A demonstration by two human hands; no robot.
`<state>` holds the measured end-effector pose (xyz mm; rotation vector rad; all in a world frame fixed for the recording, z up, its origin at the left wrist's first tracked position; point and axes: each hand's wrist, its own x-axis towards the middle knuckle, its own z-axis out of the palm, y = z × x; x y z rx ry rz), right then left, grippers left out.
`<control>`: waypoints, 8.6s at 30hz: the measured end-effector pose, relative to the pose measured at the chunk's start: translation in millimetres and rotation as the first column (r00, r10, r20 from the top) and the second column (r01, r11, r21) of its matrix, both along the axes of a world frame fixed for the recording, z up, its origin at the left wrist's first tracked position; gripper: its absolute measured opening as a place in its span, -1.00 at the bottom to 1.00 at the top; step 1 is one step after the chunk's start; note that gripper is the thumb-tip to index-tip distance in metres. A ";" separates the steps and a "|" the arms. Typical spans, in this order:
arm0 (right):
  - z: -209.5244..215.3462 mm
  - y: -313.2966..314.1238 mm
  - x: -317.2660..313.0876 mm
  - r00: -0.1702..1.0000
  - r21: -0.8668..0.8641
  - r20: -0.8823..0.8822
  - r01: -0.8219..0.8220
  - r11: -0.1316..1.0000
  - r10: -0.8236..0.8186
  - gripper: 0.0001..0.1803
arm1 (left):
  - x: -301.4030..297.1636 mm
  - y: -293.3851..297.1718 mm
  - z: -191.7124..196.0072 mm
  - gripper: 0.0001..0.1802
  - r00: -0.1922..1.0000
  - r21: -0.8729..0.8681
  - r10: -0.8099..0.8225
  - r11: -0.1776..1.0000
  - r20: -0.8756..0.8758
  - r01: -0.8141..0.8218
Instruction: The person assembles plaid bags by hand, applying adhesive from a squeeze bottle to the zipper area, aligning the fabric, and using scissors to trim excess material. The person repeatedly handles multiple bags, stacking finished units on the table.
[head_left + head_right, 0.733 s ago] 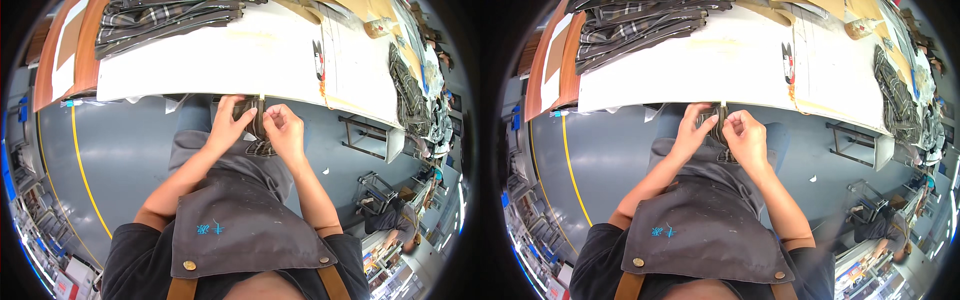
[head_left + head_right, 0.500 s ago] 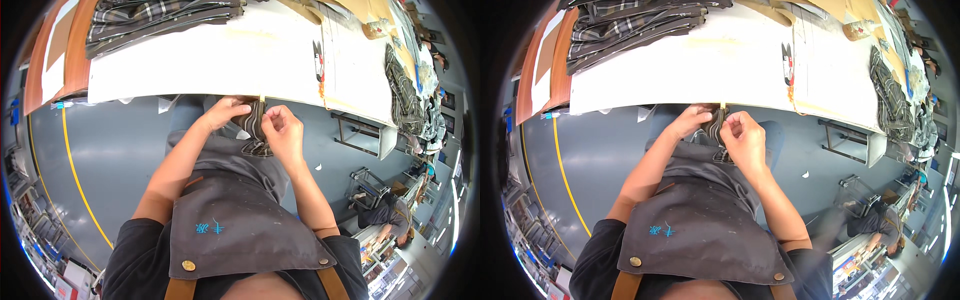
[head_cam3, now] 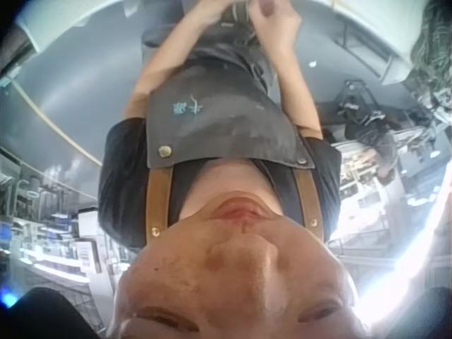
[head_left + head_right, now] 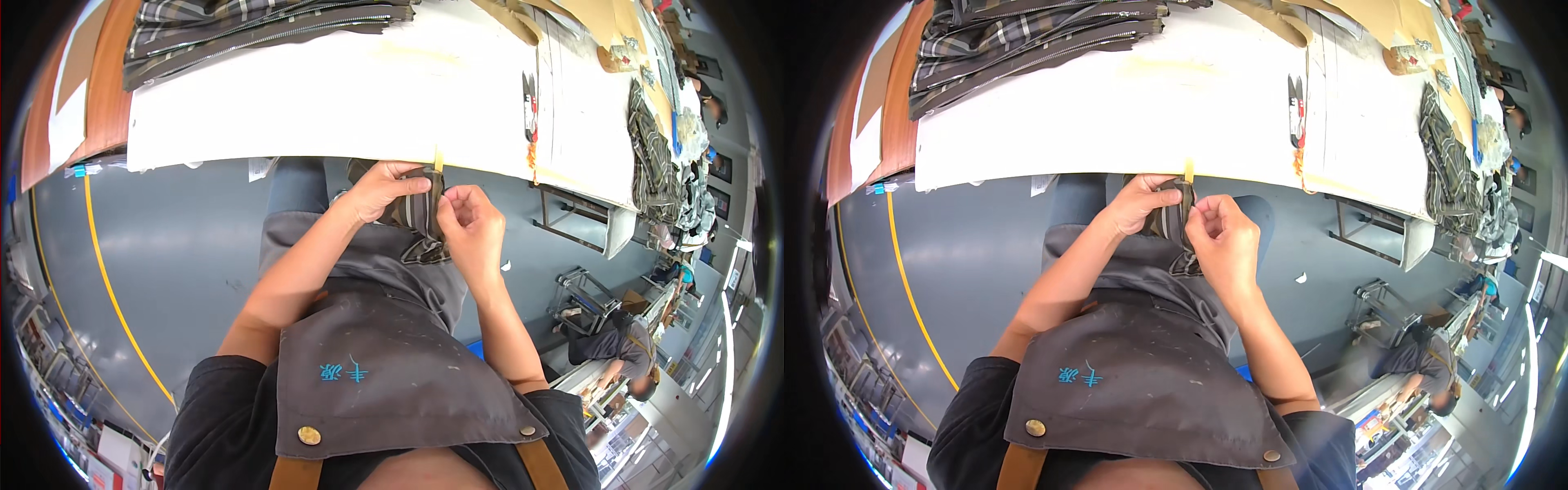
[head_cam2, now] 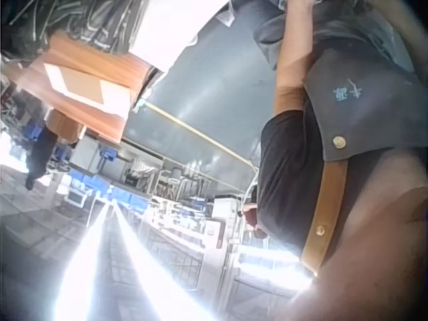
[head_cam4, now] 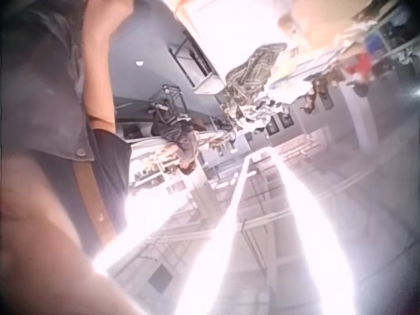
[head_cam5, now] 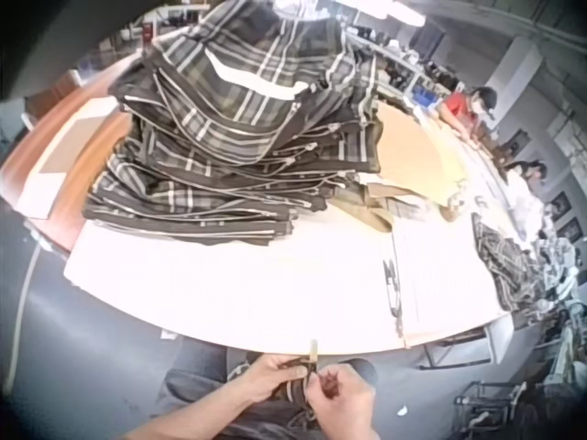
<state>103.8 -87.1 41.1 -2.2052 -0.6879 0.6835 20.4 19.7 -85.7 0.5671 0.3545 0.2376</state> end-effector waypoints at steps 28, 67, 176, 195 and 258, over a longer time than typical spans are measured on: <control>-34.5 8.9 -3.9 0.993 0.231 0.022 0.107 0.967 -0.115 -0.82 | -2.2 -9.2 3.0 -0.69 0.998 -0.027 0.059 0.998 -0.006 -0.059; -20.5 -29.5 3.1 0.796 0.191 -0.597 0.019 0.981 0.101 -0.60 | -13.9 -7.0 17.9 -0.73 0.992 0.343 0.054 0.939 -0.111 -0.013; 34.4 -46.4 192.7 0.717 0.255 0.683 -0.415 0.873 0.141 -0.79 | 15.3 25.2 133.2 -0.73 0.939 0.965 0.335 -0.261 0.083 0.008; -69.0 89.7 554.6 0.760 0.481 0.408 0.292 0.827 -0.505 -0.10 | 58.8 8.2 108.1 -0.68 0.964 0.868 0.248 -0.495 0.095 0.042; 38.3 27.9 115.7 0.824 0.820 -0.336 0.019 0.572 0.455 -0.12 | 1.8 -17.6 82.8 -0.66 0.785 0.940 0.559 -0.332 0.265 -0.081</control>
